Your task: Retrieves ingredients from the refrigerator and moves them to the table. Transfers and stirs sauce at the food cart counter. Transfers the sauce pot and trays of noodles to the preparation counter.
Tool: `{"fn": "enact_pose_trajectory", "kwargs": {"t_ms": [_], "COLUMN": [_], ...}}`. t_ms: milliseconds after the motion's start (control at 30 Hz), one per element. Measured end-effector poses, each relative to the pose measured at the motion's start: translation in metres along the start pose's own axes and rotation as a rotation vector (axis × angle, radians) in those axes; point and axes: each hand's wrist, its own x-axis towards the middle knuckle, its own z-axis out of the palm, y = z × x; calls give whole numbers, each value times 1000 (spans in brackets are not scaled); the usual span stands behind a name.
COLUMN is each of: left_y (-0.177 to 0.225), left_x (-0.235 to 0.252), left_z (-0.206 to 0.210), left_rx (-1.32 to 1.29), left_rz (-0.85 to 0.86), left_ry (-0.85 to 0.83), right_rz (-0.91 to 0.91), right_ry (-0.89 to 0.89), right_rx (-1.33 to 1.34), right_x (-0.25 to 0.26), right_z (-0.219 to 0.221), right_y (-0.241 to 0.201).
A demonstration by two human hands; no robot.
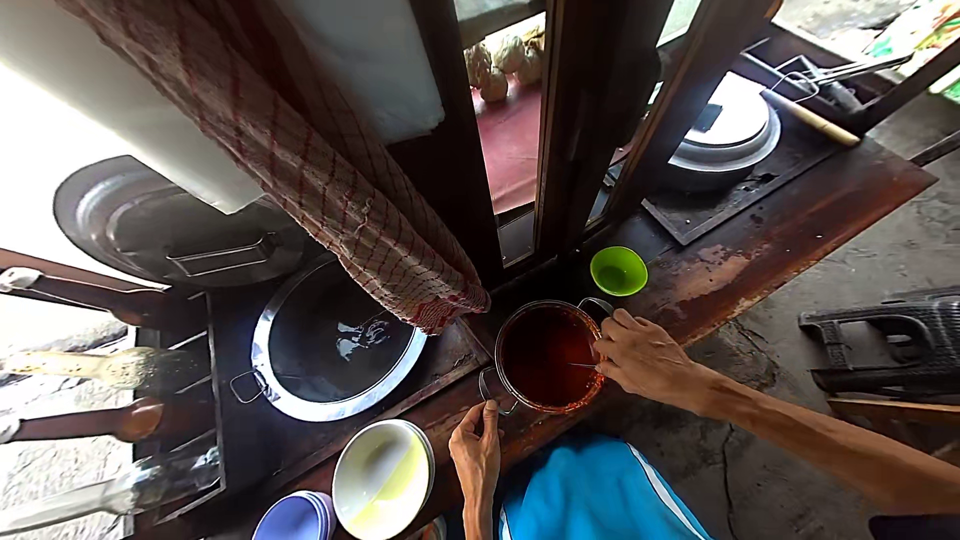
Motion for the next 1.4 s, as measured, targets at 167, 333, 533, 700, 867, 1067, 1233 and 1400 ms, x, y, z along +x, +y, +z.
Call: {"fn": "enact_pose_trajectory", "kwargs": {"t_ms": [167, 333, 533, 700, 867, 1067, 1233, 1400], "left_y": [-1, -5, -6, -8, -10, -12, -11, -11], "left_x": [1, 1, 5, 6, 7, 7, 7, 7], "left_z": [-1, 0, -2, -3, -4, -4, -4, -4], "left_rx": [21, 8, 69, 42, 4, -7, -18, -13], "left_rz": [-1, 15, 33, 39, 43, 41, 38, 54], "left_ry": [0, 0, -7, -10, -31, -34, -30, -20], "right_rz": [127, -23, 9, 43, -170, -502, -534, -368], "right_ry": [-337, 222, 227, 339, 469, 562, 626, 663], "right_rx": [-153, 24, 563, 559, 289, -79, -132, -63], "right_x": [8, 12, 45, 45, 42, 58, 52, 39], "right_z": [-14, 10, 28, 6, -10, -4, -6, 0], "right_y": [-22, -12, -20, -17, -11, 5, 18, 23]}}
